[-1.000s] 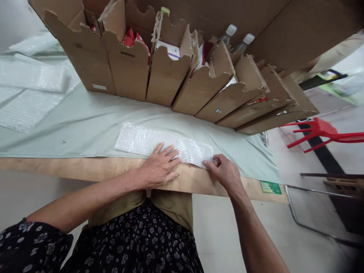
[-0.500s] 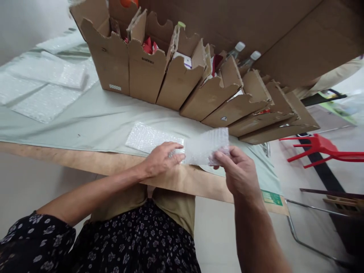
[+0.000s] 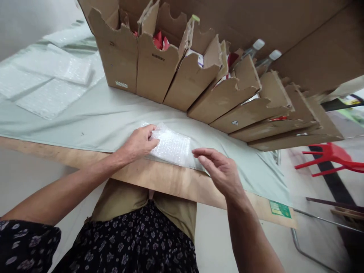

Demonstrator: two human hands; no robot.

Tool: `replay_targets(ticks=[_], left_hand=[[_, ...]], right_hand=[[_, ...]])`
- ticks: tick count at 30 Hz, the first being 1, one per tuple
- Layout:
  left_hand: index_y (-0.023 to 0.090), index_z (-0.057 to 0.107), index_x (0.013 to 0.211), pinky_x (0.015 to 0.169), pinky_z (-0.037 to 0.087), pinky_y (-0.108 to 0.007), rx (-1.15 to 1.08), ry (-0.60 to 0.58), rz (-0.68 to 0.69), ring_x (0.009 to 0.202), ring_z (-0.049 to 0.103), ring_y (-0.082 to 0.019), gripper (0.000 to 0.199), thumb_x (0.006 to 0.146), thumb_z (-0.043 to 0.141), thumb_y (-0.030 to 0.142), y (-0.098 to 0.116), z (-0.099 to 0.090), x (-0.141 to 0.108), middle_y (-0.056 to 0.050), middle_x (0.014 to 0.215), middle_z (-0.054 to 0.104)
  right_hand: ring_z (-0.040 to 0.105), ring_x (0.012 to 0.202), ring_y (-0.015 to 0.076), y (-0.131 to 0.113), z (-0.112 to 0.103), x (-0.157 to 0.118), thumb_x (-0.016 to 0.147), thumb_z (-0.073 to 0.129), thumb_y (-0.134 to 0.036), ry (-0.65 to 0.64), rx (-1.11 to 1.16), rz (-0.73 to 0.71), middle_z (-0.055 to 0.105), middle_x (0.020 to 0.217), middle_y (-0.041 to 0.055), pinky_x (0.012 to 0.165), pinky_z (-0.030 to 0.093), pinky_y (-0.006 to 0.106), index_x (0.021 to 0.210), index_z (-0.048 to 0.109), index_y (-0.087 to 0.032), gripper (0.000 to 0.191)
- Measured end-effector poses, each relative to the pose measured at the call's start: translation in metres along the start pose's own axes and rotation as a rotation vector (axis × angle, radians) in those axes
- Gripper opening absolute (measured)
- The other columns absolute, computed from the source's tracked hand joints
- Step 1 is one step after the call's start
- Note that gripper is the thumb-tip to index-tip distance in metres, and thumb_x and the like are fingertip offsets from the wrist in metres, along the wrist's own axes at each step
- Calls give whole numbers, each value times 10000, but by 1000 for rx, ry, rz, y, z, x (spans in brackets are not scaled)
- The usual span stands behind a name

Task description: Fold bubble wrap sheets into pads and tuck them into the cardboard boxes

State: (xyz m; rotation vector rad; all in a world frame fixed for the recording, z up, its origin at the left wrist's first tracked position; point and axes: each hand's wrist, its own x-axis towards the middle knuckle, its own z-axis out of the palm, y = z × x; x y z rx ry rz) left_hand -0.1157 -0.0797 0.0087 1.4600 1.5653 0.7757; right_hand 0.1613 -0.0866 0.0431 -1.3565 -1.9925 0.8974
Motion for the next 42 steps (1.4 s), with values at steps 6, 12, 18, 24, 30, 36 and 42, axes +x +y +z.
replay_targets(ticks=[6,12,18,24,30,36,42], left_hand=[[148,564,1455,782,522,-358,620,140,41,940,686,-270,555,907,628,213,-4,-6,-6,-85,1010,730],[135,539,1446,873,556,-384,876,208,186,1103,660,-312,500,958,609,219,-9,-4,-15,-157,1197,669],[133,637,1302,784,534,-357,798,295,36,1008,684,-299,472,946,644,444,-20,-29,-12,-144,1166,690],[203,623,770,702,450,-323,723,210,-33,861,638,-253,278,850,703,457,-24,-29,3,-81,892,695],[217,560,747,689,392,-304,471,229,53,725,548,-178,157,845,621,323,-22,-21,-6,-16,780,617],[163,530,1434,703,412,-302,242,236,43,639,532,-170,637,841,586,389,-29,-15,-27,60,683,548],[181,597,1446,696,427,-306,284,136,59,664,538,-178,640,848,526,397,-31,-15,-30,24,722,589]], right_hand=[[714,1163,261,9,37,6,993,586,-265,-130,-245,-206,788,1181,66,1052,549,479,1120,754,-244,212],[707,1129,282,21,46,6,1018,543,-283,-71,-329,-309,779,1179,91,974,555,486,1107,768,-232,247],[697,791,230,27,28,12,970,571,-467,87,-267,47,773,923,74,730,517,373,1060,747,-211,324],[584,647,208,19,34,40,837,636,-605,-38,-417,322,667,667,16,625,343,321,726,614,-239,383],[521,639,156,22,53,33,821,632,-521,61,-104,209,587,675,-16,633,382,305,758,521,-234,314],[669,769,179,33,40,5,810,758,-585,73,385,265,723,914,36,688,536,317,1373,494,-185,740],[718,834,195,38,31,-4,850,732,-525,25,310,182,742,1109,111,785,599,376,1318,591,-197,588]])
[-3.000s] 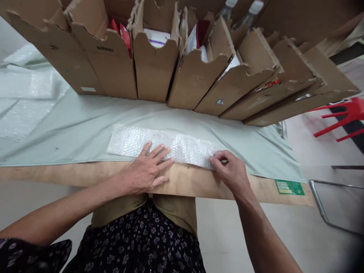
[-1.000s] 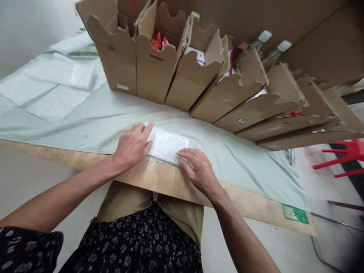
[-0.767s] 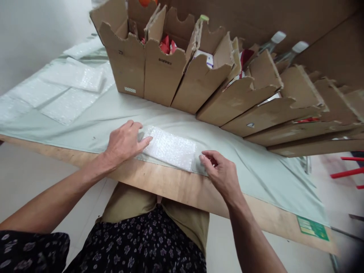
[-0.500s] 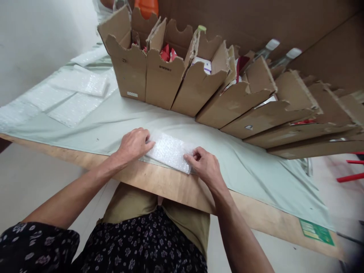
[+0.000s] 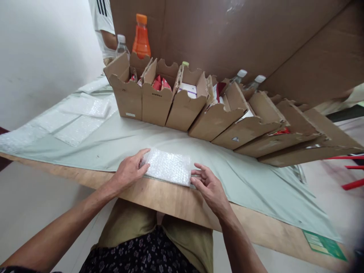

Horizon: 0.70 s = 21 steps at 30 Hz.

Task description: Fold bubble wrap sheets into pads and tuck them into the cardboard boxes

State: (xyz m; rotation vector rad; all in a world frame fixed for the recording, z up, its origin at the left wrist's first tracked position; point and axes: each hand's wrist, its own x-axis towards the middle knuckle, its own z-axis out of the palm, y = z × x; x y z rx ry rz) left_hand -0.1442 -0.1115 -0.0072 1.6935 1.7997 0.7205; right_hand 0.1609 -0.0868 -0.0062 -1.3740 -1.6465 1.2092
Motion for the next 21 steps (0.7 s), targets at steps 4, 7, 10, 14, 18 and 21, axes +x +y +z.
replay_targets(ticks=[4,7,10,14,18,21], left_hand=[[194,672,1378,673,429,-300,-25,2,26,630,510,-170,590,842,492,364,3,-2,-1,23,681,582],[177,715,1312,660,429,-296,-77,49,7,618,499,-160,561,843,495,392,1,-12,-2,17,691,592],[171,729,1284,652,425,-287,-106,150,-59,608,490,-150,568,831,518,442,-10,-28,-4,25,692,583],[146,734,1260,604,382,-280,-100,221,-153,572,444,-142,620,795,535,504,-28,-45,-8,54,622,495],[132,733,1250,566,341,-276,-120,203,-195,551,418,-141,658,773,528,535,-37,-48,-13,65,594,446],[141,736,1247,571,351,-278,-107,194,-196,545,421,-145,655,773,520,538,-37,-46,-14,63,591,445]], right_hand=[[629,688,168,-26,-15,17,894,672,-459,178,-264,-185,755,945,73,655,547,335,1130,708,-204,350],[623,707,178,-71,-28,49,929,627,-372,276,-450,-367,745,912,56,712,545,354,1089,732,-222,243],[673,835,212,-122,-26,101,934,597,-262,318,-605,-546,747,1120,91,877,554,413,1173,722,-213,274],[678,1133,326,-166,1,174,871,624,-103,275,-849,-502,661,1373,161,1063,497,519,1350,635,-159,483],[690,1063,387,-175,26,204,885,609,-58,221,-1003,-304,735,1074,176,956,513,531,1096,722,-142,254],[686,918,326,-170,30,183,929,575,-100,219,-1079,-307,739,970,149,828,503,432,987,721,-173,173]])
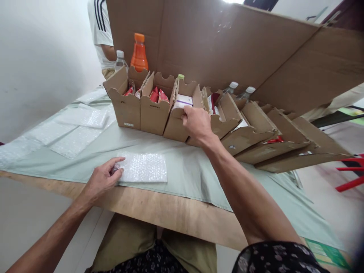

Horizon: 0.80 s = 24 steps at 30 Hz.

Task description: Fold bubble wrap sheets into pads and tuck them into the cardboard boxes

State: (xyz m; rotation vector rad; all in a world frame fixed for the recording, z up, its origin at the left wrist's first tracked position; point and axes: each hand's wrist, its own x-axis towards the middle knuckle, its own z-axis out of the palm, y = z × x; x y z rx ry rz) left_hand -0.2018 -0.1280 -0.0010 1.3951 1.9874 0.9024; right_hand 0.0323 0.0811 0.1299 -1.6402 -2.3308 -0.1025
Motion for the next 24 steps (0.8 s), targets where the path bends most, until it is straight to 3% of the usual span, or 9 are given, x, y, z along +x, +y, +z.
replay_targets(ticks=[5,8,10,12,14,16,19,22,24], left_hand=[[146,739,1241,599,405,-287,63,-20,19,551,468,-159,652,777,505,539,1,3,0,44,609,529],[168,734,1255,627,440,-288,91,-39,24,588,519,-170,633,781,514,525,-3,3,1,21,681,624],[180,734,1260,627,446,-289,112,-55,22,595,535,-177,624,780,522,519,-6,4,1,14,704,646],[195,735,1261,613,438,-291,149,-63,16,574,525,-180,616,779,531,518,-8,5,1,19,682,635],[211,740,1254,607,433,-293,183,-56,9,560,517,-183,604,775,538,518,-8,6,1,23,664,626],[216,747,1237,615,440,-295,202,-47,3,575,534,-194,599,765,540,522,-6,7,1,19,663,631],[203,750,1234,630,452,-302,220,-51,-18,604,562,-211,633,750,531,547,-3,8,-1,7,666,642],[192,740,1264,637,453,-306,246,-71,-49,631,585,-224,676,749,516,567,-2,7,-2,-1,670,652],[195,735,1277,654,459,-307,266,-76,-58,660,603,-229,687,750,509,572,-4,7,-1,-7,700,672]], right_hand=[[624,732,210,20,-21,-101,982,521,-214,106,48,-249,716,852,78,639,407,309,857,679,-208,202],[671,754,198,59,-40,-162,1002,495,-232,65,185,-330,752,910,53,648,447,307,919,709,-243,230],[722,826,213,96,-53,-185,977,523,-231,57,281,-327,779,999,33,708,515,328,1008,731,-284,217],[750,929,245,135,-63,-193,921,549,-206,104,316,-270,788,1040,23,829,569,380,1034,738,-315,246],[753,1008,271,170,-69,-193,881,559,-190,228,311,-166,789,1078,38,944,575,436,998,741,-317,251],[746,1058,276,194,-68,-193,899,586,-219,348,356,-39,745,1269,69,992,571,456,1076,737,-321,255],[730,1088,272,209,-55,-206,910,666,-303,353,514,41,557,1551,108,942,605,428,1380,641,-348,473],[707,1111,282,206,-38,-225,869,756,-398,272,582,49,550,1542,112,948,630,464,1581,455,-368,773],[673,1219,304,202,-30,-228,842,800,-478,318,555,46,511,1584,98,975,629,499,1614,385,-394,881]])
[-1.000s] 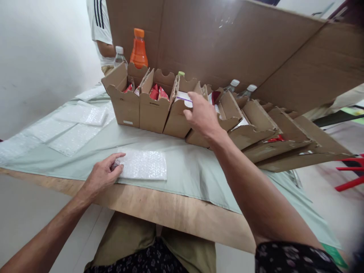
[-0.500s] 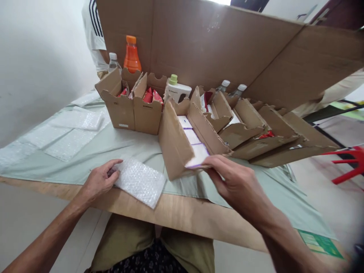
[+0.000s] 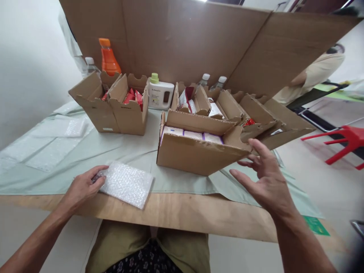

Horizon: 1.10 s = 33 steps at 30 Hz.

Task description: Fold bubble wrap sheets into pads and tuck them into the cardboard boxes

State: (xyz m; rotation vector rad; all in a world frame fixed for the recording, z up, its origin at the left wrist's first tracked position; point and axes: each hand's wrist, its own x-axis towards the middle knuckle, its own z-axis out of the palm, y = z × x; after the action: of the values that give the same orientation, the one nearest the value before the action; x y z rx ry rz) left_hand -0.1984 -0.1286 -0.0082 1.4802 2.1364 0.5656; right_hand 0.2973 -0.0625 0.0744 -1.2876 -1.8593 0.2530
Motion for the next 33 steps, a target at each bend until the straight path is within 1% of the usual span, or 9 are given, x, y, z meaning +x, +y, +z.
replay_targets(ticks=[3,6,9,14,18,23,26,29,33], left_hand=[[198,726,1290,686,467,-313,15,-4,-14,710,621,-236,705,754,499,595,-2,0,2,-16,748,691],[184,719,1297,703,467,-326,14,-19,-38,731,610,-241,755,746,505,653,-2,-1,3,-24,766,682],[168,707,1306,733,466,-338,7,-11,-28,741,592,-236,793,720,527,671,2,-3,2,-26,789,670],[156,670,1353,719,459,-322,-99,41,40,708,558,-192,748,756,585,598,16,-5,-8,6,762,595],[180,679,1340,709,486,-292,-167,118,197,721,574,-161,592,843,619,495,32,-11,-28,-2,835,653],[192,679,1332,650,523,-253,-125,189,424,776,668,-147,448,928,623,378,40,-18,-51,-46,1063,766],[198,673,1318,816,589,-259,-95,241,571,922,733,-162,371,966,627,308,40,-17,-63,-63,1193,773],[202,652,1326,956,583,-262,-69,265,748,1034,744,-168,340,988,629,223,47,-15,-73,-60,1191,774],[208,638,1326,810,586,-198,-47,249,954,835,722,-118,343,994,617,124,63,-16,-84,-13,954,744]], right_hand=[[583,1388,348,-1,9,17,833,803,-517,37,-112,-115,507,1601,97,996,619,514,1406,608,-337,631],[668,1265,342,-3,10,47,882,751,-456,65,-198,-179,679,1394,102,998,609,549,963,691,-263,217],[688,1212,340,-7,10,59,906,739,-375,126,-257,-211,709,1316,110,1040,583,588,937,685,-280,114],[576,1375,388,-43,34,6,926,730,-286,293,-286,-222,614,1468,104,996,583,589,1436,593,-360,534],[613,1327,407,-81,64,-41,914,742,-208,154,-271,-300,634,1435,129,1084,503,665,1473,572,-311,592],[444,1509,413,-102,64,-54,864,744,-68,310,-260,-356,415,1671,107,1093,527,610,1533,528,-318,746],[659,1294,300,-106,63,-59,899,688,-41,121,-83,-429,662,1427,87,1026,591,494,1434,615,-309,603],[556,1422,318,-102,88,-51,923,755,-243,-277,64,-378,626,1481,122,1152,498,557,1538,495,-276,668],[518,1416,337,-87,147,-17,784,871,-485,-804,366,-119,572,1523,142,1173,425,544,1532,493,-254,869]])
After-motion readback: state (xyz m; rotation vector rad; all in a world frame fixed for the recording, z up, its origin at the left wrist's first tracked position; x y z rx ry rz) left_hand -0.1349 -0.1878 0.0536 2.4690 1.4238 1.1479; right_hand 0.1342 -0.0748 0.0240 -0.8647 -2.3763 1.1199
